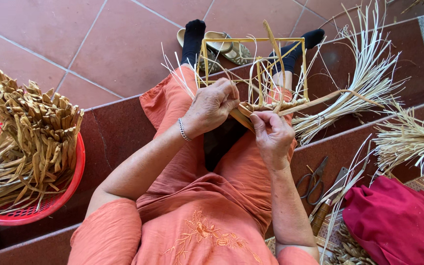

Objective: The person weaves dried palm leaves around a rectangular bamboo frame, interlacing strands by hand to form the basket's base. They repeatedly reach for additional palm leaves from a nearby red basket and continue the weaving pattern.

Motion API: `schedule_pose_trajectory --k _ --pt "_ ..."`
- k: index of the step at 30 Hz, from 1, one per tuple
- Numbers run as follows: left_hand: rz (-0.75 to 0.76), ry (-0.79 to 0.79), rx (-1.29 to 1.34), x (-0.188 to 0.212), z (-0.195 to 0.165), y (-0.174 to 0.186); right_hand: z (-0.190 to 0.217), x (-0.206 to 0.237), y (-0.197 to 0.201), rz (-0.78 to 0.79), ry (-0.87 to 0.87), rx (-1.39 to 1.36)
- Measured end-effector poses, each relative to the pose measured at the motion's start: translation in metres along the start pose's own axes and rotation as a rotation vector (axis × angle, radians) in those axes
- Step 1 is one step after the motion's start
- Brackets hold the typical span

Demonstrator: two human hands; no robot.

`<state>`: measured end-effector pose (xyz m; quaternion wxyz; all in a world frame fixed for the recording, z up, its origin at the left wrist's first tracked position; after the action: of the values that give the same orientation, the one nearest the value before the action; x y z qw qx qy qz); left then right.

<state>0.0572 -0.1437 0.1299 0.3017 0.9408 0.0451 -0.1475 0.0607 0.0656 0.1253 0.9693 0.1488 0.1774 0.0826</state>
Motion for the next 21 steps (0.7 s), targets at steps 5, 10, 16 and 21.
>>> schedule_pose_trajectory --k 5,10,16,21 --pt "0.036 0.126 -0.127 -0.005 0.008 -0.013 -0.018 0.008 -0.008 -0.077 -0.122 -0.128" --pt "0.06 0.157 -0.197 -0.018 0.008 -0.019 -0.021 0.035 0.013 -0.136 -0.072 0.113" --pt "-0.392 -0.268 -0.392 -0.007 -0.01 -0.008 -0.052 0.051 0.026 -0.134 -0.562 -0.235" --pt "0.087 -0.167 -0.566 -0.01 -0.006 -0.028 -0.061 0.043 0.054 -0.068 -0.533 0.21"
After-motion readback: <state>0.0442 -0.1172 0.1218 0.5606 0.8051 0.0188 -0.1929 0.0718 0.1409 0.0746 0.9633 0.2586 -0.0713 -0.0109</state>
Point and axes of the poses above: each hand's wrist, its own x-axis away from the middle knuckle, its own y-axis out of the back of the hand, z = x × y, the point moved 2 cm from there along -x, towards the middle knuckle, and after that the axes turned 13 degrees about -x, right-handed, at the moved point
